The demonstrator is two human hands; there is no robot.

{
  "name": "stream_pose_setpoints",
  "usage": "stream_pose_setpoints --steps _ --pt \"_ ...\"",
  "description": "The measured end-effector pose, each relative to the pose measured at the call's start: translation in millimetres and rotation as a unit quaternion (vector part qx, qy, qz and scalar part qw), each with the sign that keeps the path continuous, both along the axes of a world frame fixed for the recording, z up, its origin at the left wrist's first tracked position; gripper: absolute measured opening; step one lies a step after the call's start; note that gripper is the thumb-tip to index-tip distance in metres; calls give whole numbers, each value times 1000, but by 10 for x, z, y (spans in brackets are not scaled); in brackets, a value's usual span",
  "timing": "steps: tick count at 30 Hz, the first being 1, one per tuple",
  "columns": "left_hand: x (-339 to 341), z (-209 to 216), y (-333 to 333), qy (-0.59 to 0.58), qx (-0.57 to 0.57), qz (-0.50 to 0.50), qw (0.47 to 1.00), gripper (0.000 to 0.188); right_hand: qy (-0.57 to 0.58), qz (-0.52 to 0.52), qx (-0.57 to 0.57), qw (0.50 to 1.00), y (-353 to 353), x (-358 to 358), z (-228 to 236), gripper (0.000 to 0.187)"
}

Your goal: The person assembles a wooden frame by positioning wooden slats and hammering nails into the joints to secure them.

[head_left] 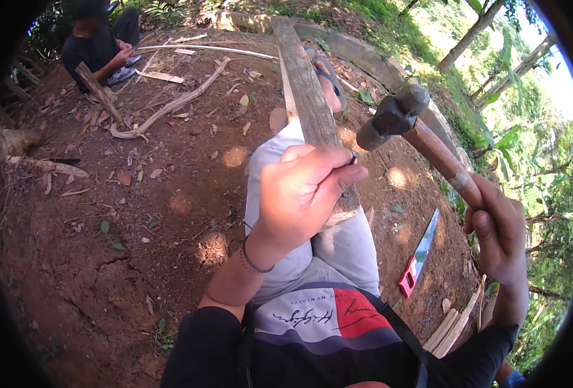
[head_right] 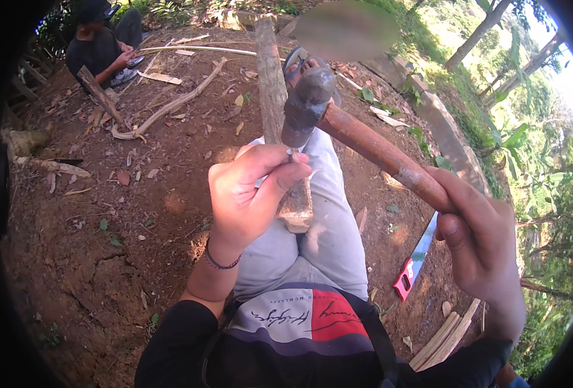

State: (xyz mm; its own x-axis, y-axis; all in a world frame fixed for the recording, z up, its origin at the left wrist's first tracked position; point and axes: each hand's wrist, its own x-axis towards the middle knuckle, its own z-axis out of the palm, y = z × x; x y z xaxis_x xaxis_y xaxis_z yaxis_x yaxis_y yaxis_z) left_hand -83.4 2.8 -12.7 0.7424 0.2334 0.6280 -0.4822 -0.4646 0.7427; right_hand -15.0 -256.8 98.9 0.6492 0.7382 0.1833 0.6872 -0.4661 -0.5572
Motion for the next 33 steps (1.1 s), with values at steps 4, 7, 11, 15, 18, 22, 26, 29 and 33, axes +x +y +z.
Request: stream_pose_setpoints --steps 4,7,11,15,18,22,26,29,33 --pt "3 14 -6 -11 9 5 1000 14 -3 2 -27 1000 4 -2 99 43" --pt "17 5 -12 -29 18 10 999 16 -11 -25 30 999 -36 -22 148 42" --pt "21 17 -54 -37 -12 33 999 14 -23 32 -24 999 -38 19 87 49" --pt "36 -11 -25 -39 10 25 999 16 -35 -30 9 999 -47 -110 149 39" --pt "3 -21 -21 -22 27 24 999 18 -36 -8 -46 998 10 -98 139 43" --pt "6 8 -23 -29 39 27 998 18 -66 -37 -4 997 16 -84 166 42" --pt "29 -6 -60 -43 6 52 998 17 -90 7 -59 994 -19 -31 150 46" --pt "36 5 -87 -41 0 44 998 17 -79 -39 -46 995 -57 -84 335 35" --pt "-41 44 -59 -12 9 58 998 17 -92 2 -71 993 -52 -9 185 43"
